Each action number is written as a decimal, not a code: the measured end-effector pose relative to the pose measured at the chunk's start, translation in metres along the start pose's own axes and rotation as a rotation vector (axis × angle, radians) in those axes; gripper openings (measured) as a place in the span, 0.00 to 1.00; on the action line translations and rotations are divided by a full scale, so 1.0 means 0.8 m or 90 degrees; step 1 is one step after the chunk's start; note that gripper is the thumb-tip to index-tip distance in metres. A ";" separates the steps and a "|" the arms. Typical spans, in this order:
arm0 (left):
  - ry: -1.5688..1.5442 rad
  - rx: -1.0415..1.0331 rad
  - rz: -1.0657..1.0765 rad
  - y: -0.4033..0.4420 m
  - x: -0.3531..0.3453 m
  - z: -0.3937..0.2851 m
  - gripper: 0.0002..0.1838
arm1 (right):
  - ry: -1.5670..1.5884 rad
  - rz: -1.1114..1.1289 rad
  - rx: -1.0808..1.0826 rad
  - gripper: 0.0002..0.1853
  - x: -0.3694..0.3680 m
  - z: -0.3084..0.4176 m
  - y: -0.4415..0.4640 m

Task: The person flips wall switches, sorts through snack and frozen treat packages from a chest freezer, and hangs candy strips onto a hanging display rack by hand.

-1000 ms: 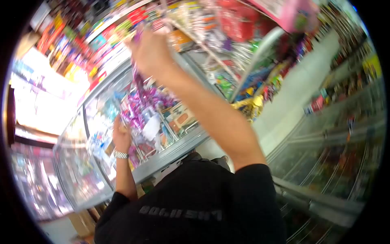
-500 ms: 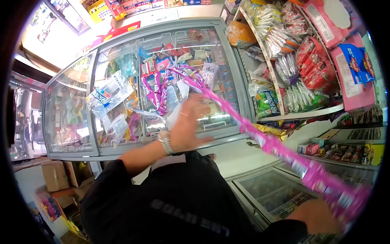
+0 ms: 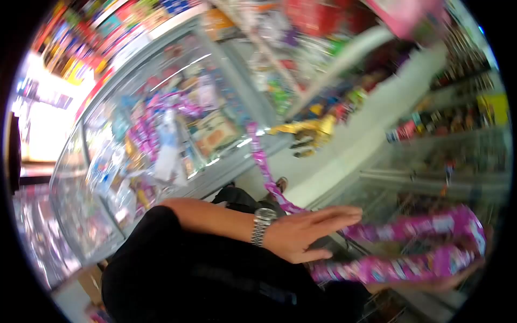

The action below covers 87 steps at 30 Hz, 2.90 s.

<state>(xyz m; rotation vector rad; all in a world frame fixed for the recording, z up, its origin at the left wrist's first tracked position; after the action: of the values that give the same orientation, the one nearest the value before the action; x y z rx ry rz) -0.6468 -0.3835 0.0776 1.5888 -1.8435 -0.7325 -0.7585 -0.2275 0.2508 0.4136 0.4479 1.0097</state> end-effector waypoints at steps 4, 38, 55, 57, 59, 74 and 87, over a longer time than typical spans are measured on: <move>-0.365 0.220 0.104 0.069 -0.046 0.029 0.54 | 0.075 -0.058 -0.100 0.13 0.022 -0.082 0.025; 0.599 0.181 0.341 0.166 -0.082 0.133 0.20 | -0.016 1.197 -0.277 0.24 0.058 -0.336 0.036; 0.764 0.270 -0.185 -0.004 0.065 0.259 0.11 | 0.136 1.040 -0.618 0.16 -0.026 -0.442 0.063; 0.576 0.355 -0.100 0.051 0.057 0.280 0.11 | 0.117 1.066 -0.662 0.16 -0.040 -0.453 0.070; 0.235 0.491 -0.358 0.064 0.063 0.309 0.09 | 0.266 1.072 -0.741 0.20 -0.057 -0.468 0.066; -0.280 0.574 -0.527 0.003 0.083 0.388 0.10 | 0.066 1.121 -0.657 0.21 -0.089 -0.461 0.072; -0.255 0.587 -0.622 -0.024 0.098 0.391 0.11 | 0.545 1.227 -0.958 0.18 -0.080 -0.520 0.044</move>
<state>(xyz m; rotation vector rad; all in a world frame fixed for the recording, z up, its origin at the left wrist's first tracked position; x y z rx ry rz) -0.8738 -0.4547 -0.1406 3.2516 -1.6700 -0.6147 -1.0355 -0.2154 -0.0672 -1.3567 -0.2758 2.9818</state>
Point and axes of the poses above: each hand's wrist, its own y-axis towards the middle knuckle, its own x-axis out of the back of the hand, z = x × y, the point moved 3 cm from there along y, towards the middle knuckle, and after that the axes turned 14 degrees about -x, right-handed, at the moved point
